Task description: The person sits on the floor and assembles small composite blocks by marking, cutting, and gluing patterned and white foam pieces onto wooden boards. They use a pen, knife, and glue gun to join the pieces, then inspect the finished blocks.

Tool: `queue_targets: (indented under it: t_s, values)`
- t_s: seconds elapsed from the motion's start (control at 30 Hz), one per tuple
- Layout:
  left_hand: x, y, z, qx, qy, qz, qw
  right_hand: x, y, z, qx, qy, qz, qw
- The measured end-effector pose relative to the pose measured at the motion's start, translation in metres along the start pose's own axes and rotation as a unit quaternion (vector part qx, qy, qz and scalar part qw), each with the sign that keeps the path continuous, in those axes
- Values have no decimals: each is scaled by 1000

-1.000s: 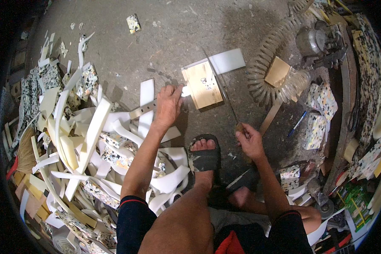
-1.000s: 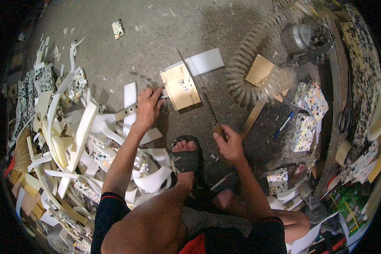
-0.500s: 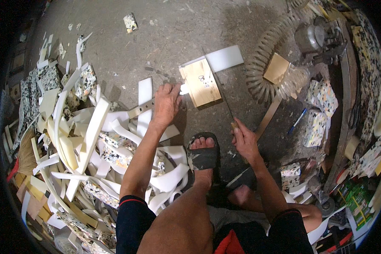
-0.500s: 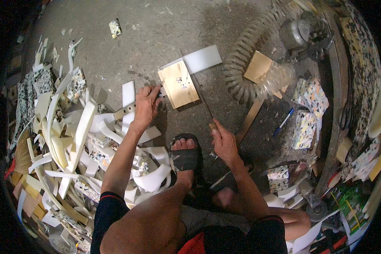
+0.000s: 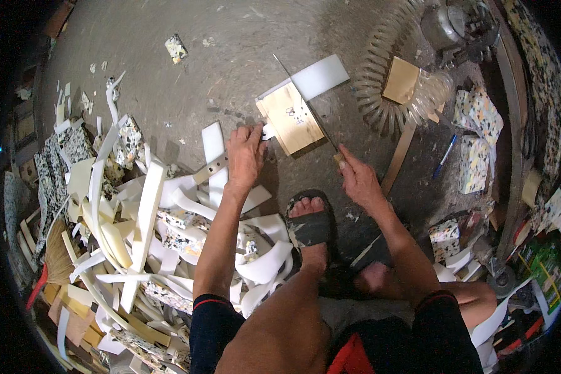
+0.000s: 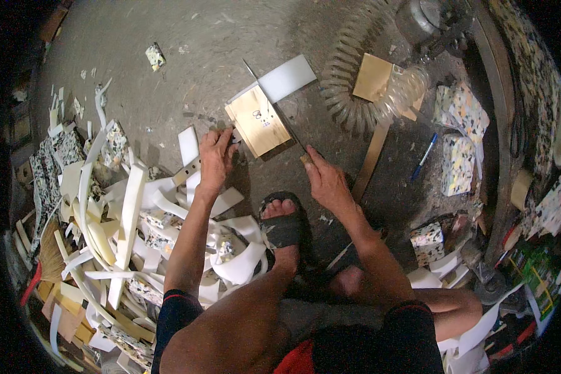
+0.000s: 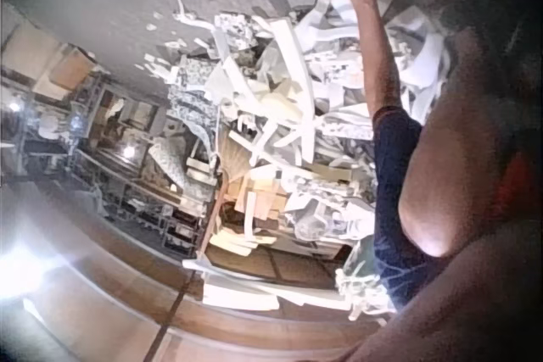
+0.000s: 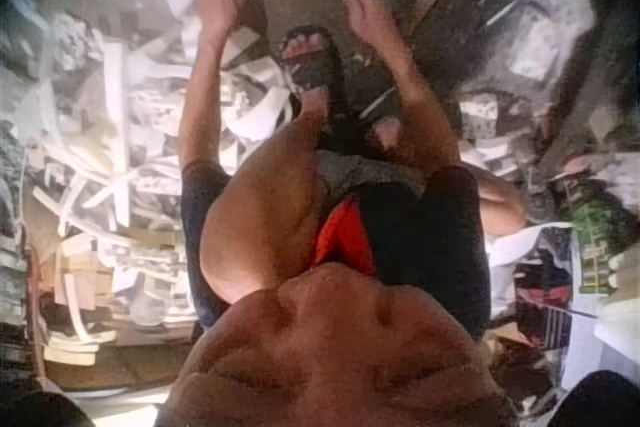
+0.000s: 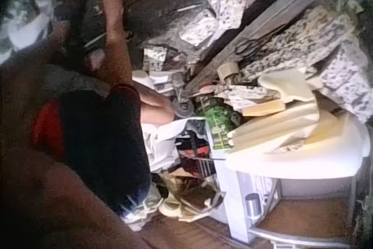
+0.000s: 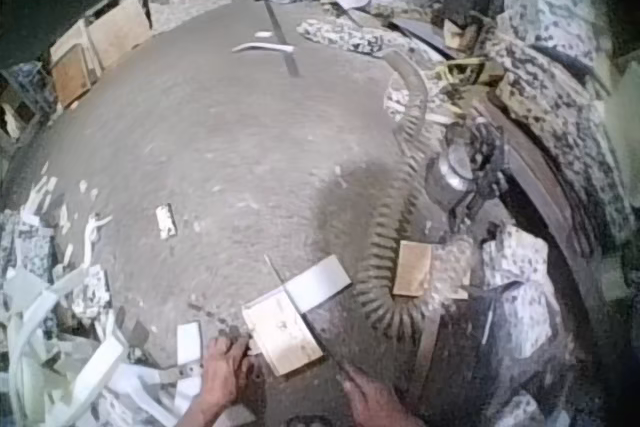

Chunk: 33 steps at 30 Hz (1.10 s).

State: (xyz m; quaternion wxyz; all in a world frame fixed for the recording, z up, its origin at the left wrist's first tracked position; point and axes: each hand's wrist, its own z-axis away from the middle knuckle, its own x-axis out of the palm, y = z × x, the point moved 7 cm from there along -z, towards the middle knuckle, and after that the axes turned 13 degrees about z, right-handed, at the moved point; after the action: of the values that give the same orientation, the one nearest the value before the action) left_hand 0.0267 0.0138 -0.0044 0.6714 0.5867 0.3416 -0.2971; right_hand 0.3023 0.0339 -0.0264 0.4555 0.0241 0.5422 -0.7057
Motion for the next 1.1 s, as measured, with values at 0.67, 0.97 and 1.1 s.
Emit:
queue_targets:
  t_s: [0.67, 0.97, 1.1]
  values:
    - [-4, -3, 3, -6, 17, 31, 999, 0, 25, 100, 98, -60, -1, 993]
    - [-92, 13, 13, 58, 23, -17, 998, -32, 4, 131, 109, -7, 50, 993]
    - [-102, 12, 10, 127, -112, -141, 975, -64, -32, 73, -21, 14, 88, 996]
